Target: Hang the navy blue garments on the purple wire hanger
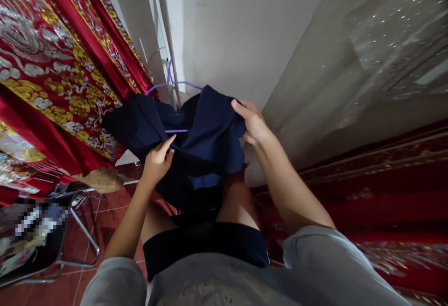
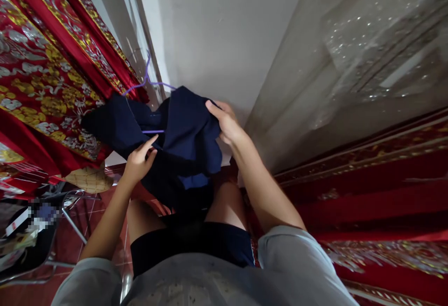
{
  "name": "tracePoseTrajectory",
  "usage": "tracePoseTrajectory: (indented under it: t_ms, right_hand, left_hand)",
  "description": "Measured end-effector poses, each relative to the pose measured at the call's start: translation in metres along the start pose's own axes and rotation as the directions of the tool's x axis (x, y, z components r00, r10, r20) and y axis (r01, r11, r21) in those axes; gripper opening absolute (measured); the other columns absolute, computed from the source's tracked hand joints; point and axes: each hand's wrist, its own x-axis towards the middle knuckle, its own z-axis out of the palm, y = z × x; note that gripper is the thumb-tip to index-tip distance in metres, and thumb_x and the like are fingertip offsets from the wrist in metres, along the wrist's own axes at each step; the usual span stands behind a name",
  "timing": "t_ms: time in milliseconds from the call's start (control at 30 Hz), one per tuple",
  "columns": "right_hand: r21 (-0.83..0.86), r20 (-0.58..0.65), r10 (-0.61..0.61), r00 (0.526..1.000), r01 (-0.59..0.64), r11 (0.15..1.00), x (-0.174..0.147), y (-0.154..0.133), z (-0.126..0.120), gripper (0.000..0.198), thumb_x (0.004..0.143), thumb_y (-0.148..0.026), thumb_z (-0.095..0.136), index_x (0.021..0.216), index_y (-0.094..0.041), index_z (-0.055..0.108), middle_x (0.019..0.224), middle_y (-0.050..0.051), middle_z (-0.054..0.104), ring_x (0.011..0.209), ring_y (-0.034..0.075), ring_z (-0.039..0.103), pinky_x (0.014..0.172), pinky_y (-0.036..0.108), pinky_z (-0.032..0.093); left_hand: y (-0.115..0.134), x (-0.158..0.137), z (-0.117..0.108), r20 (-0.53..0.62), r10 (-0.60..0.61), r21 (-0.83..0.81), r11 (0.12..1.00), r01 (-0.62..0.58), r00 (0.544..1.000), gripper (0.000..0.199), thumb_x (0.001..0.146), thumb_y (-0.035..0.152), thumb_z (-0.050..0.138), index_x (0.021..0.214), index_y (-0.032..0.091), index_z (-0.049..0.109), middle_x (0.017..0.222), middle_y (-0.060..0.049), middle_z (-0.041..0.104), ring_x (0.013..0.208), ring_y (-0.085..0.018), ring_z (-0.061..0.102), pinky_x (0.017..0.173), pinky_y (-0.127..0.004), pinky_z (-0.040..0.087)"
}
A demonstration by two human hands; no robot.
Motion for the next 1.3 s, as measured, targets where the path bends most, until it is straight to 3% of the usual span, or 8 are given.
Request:
tracePoseTrajectory:
  t_ms: [233,400,433,533,567,667,1100,1300]
  right_hand:
    - [-0.143,-0.136,-0.056,0.989,0.036,0.989,-0.007,0.028,-0.046,0.046,0.074,-0.064,0.077,0.091,-0.022,0.066,0.094,0.005,0.073,0.104,0.026,0.070,0.093,0.043,0.058]
    - [-0.468,-0.593,-0.499,0.631,0.234,0.852,-0.046,0.071,-0.023,0.031,0.090,-0.053,0.061,0.102,-0.024,0.059,0.108,0.006,0.065,0.107,0.021,0.063,0.093,0.037,0.053]
    - [-0.466,-0.610,-0.487,0.625,0.213,0.859,-0.062,0.081,-0.011,0.028,0.092,-0.052,0.059,0.099,-0.024,0.059,0.103,0.005,0.064,0.101,0.021,0.064,0.091,0.037,0.053]
    - [-0.259,-0.283,-0.075,0.956,0.000,0.966,-0.106,0.111,0.029,0.040,0.091,-0.060,0.058,0.074,-0.024,0.057,0.071,0.002,0.061,0.067,0.019,0.060,0.069,0.034,0.051]
    - [-0.214,-0.109,0.088,0.990,-0.110,0.971,-0.117,0.120,0.041,0.047,0.091,-0.066,0.054,0.071,-0.024,0.056,0.064,0.002,0.059,0.060,0.020,0.057,0.063,0.034,0.049]
    - [-0.205,0.103,0.272,0.957,-0.247,0.947,-0.130,0.135,0.062,0.062,0.090,-0.081,0.044,0.066,-0.025,0.054,0.055,0.001,0.056,0.052,0.019,0.052,0.056,0.035,0.042]
    - [-0.040,0.100,0.354,0.930,-0.352,0.935,-0.128,0.130,0.063,0.049,0.081,-0.065,0.066,0.064,-0.020,0.058,0.050,-0.003,0.049,0.045,0.009,0.040,0.046,0.024,0.029]
    - [-0.029,0.245,0.441,0.863,-0.449,0.893,-0.123,0.119,0.055,0.039,0.077,-0.053,0.067,0.072,-0.015,0.066,0.053,0.001,0.060,0.043,0.007,0.041,0.044,0.021,0.025]
  left_hand:
    - [0.007,-0.029,0.037,-0.239,-0.067,-0.213,0.977,0.015,0.969,0.030,0.101,0.042,0.055,0.116,0.026,0.076,0.109,-0.010,0.078,0.101,-0.026,0.073,0.095,-0.045,0.056]
    - [0.031,-0.053,0.079,-0.422,-0.363,-0.427,0.888,0.171,0.831,0.025,0.097,0.046,0.060,0.104,0.025,0.072,0.096,-0.008,0.074,0.089,-0.023,0.072,0.084,-0.042,0.059]
    - [0.035,-0.057,0.086,-0.414,-0.423,-0.463,0.860,0.213,0.806,0.027,0.097,0.048,0.061,0.109,0.025,0.069,0.093,-0.007,0.072,0.087,-0.022,0.071,0.080,-0.040,0.058]
    - [0.044,-0.062,0.100,-0.325,-0.540,-0.556,0.773,0.305,0.777,0.041,0.094,0.055,0.061,0.124,0.026,0.058,0.084,-0.004,0.065,0.077,-0.020,0.067,0.072,-0.036,0.057]
    - [0.047,-0.063,0.102,-0.290,-0.553,-0.588,0.747,0.311,0.781,0.045,0.094,0.057,0.061,0.126,0.027,0.055,0.081,-0.002,0.062,0.073,-0.019,0.065,0.071,-0.036,0.057]
    - [0.052,-0.064,0.100,-0.219,-0.548,-0.660,0.692,0.291,0.807,0.051,0.092,0.060,0.063,0.128,0.028,0.050,0.079,0.000,0.059,0.066,-0.017,0.062,0.069,-0.035,0.056]
    - [0.040,-0.068,0.103,-0.170,-0.516,-0.813,0.555,0.177,0.840,0.034,0.096,0.040,0.062,0.124,0.024,0.053,0.113,-0.009,0.071,0.108,-0.020,0.069,0.102,-0.038,0.052]
    - [0.022,-0.071,0.124,-0.073,-0.414,-0.716,0.655,0.242,0.907,0.003,0.087,0.022,0.063,0.088,0.019,0.062,0.078,0.002,0.063,0.077,-0.013,0.062,0.075,-0.024,0.049]
